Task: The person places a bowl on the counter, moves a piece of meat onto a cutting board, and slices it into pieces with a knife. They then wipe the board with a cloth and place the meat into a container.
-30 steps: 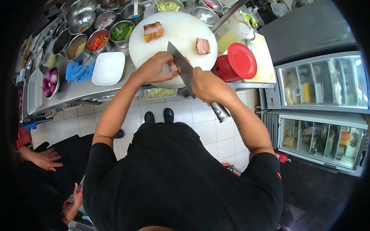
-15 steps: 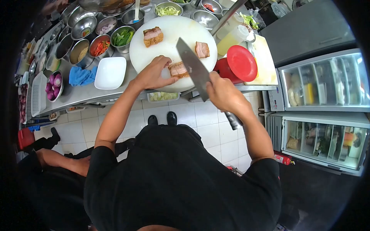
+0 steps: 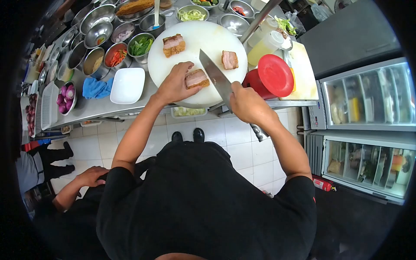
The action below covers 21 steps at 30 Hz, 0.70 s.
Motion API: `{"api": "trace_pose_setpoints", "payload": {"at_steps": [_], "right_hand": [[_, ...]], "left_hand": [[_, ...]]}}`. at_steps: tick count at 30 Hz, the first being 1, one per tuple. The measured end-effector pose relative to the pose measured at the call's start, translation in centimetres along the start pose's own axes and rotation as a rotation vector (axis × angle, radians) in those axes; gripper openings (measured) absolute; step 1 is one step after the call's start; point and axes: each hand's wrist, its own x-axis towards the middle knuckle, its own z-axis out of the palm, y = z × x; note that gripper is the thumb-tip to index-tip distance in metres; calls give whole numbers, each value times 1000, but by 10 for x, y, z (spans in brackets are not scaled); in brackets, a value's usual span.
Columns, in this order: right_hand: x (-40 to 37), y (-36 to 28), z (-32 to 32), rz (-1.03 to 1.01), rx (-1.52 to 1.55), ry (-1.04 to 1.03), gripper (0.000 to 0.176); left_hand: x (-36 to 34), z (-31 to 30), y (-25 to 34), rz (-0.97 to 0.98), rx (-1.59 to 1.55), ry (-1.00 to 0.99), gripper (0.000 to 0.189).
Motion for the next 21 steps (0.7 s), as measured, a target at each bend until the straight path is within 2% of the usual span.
{"api": "trace_pose_setpoints", "payload": {"at_steps": [1, 3, 6, 7, 9, 11, 14, 17, 21], "right_hand": [[-6, -4, -9, 38, 16, -13, 24], [-10, -2, -14, 78, 29, -31, 23], [-13, -2, -19, 2, 31, -17, 19], [-16, -13, -27, 45, 34, -78, 20], [-17, -17, -31, 92, 36, -140, 21], [-15, -9, -30, -19, -43, -123, 21], [-11, -6, -29, -63, -46, -120, 20], [-5, -23, -40, 25, -10, -232, 20], [20, -23, -29, 12, 41, -255, 21]], "left_hand": [[1, 0, -2, 90, 4, 66, 58], [4, 1, -6, 58, -6, 42, 53], [11, 2, -6, 12, -2, -21, 45], [13, 2, -5, -6, 11, -56, 42], [15, 4, -7, -2, 9, -59, 40], [15, 6, -8, 0, 5, -63, 38], [14, 7, -8, -8, -19, -60, 36], [14, 8, -9, 17, -30, -28, 34], [16, 12, -10, 5, -73, -20, 32]]}}
